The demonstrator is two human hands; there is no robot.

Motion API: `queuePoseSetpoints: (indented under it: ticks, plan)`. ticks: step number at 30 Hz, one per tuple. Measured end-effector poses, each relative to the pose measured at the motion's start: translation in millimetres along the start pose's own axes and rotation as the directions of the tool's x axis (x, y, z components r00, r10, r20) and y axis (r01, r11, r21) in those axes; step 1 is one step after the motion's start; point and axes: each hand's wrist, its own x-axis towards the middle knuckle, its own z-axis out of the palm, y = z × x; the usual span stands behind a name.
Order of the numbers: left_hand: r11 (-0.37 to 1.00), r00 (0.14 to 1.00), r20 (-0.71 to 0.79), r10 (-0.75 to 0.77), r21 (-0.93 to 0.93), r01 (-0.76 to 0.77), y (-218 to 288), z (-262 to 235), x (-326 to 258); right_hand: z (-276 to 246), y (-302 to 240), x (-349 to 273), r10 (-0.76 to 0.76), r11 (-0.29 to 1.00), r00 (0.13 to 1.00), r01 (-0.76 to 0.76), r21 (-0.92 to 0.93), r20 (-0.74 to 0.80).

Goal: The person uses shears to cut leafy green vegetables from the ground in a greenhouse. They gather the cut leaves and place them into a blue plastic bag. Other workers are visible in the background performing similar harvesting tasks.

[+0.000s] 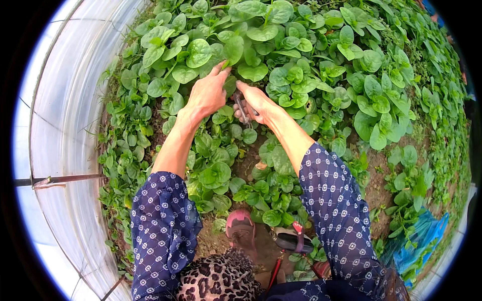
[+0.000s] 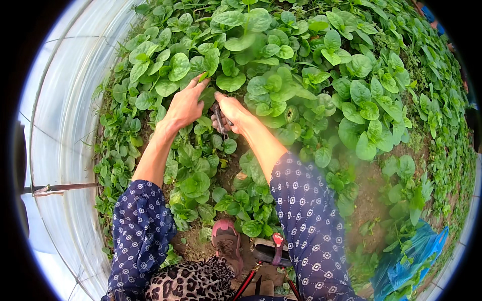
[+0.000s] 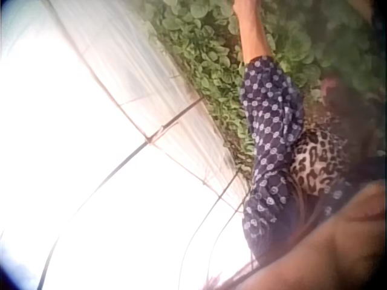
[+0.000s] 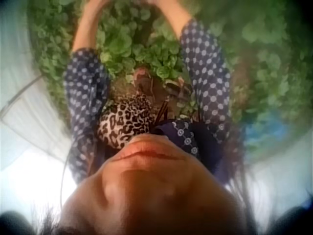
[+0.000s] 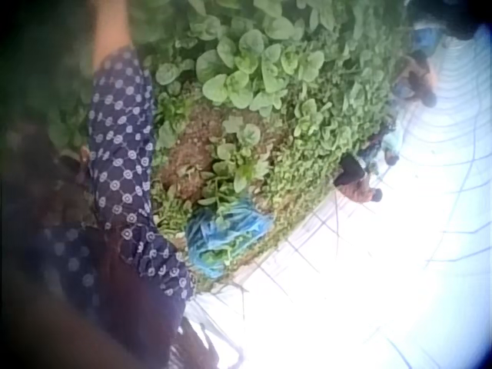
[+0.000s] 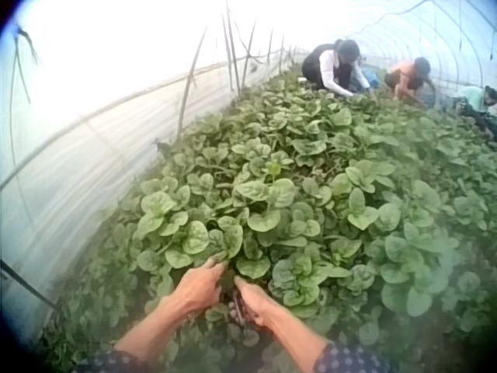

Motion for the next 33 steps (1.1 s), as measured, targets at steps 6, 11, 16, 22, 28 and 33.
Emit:
queuePoseSetpoints:
  ticks: [6, 11, 16, 22, 28, 33]
  plan:
    - [0.976, 0.981, -0.19, 0.052, -0.2, -0.09, 11.5, -8.6, -39.6, -0.3, 13.3, -52.3, -0.078, 0.994, 0.997, 0.076, -0.078, -0.02]
    - [0.841, 0.988, -0.148, -0.033, -0.539, -0.052, 43.3, -37.4, -97.5, -15.8, 53.9, -153.2, -0.198, 0.95, 0.98, 0.186, -0.25, -0.023]
    - [0.836, 0.944, -0.288, 0.163, -0.467, -0.287, 111.6, -48.1, -149.3, -30.6, 91.7, -283.4, -0.245, 0.894, 0.934, 0.114, 0.433, 0.259]
    - [0.733, 0.854, -0.255, 0.453, -0.44, -0.52, 221.5, -65.0, -190.0, -14.3, 145.4, -423.1, -0.38, 0.563, 0.91, 0.088, 0.822, 0.163]
    - [0.571, 0.627, -0.174, 0.759, -0.283, -0.77, 328.0, -95.1, -222.9, -1.0, 198.4, -506.8, -0.661, 0.356, 0.738, 0.155, 0.921, 0.131]
    - [0.44, 0.46, -0.037, 0.887, -0.234, -0.867, 391.9, -108.5, -247.0, 2.5, 245.5, -546.5, -0.82, 0.156, 0.571, 0.161, 0.975, 0.037]
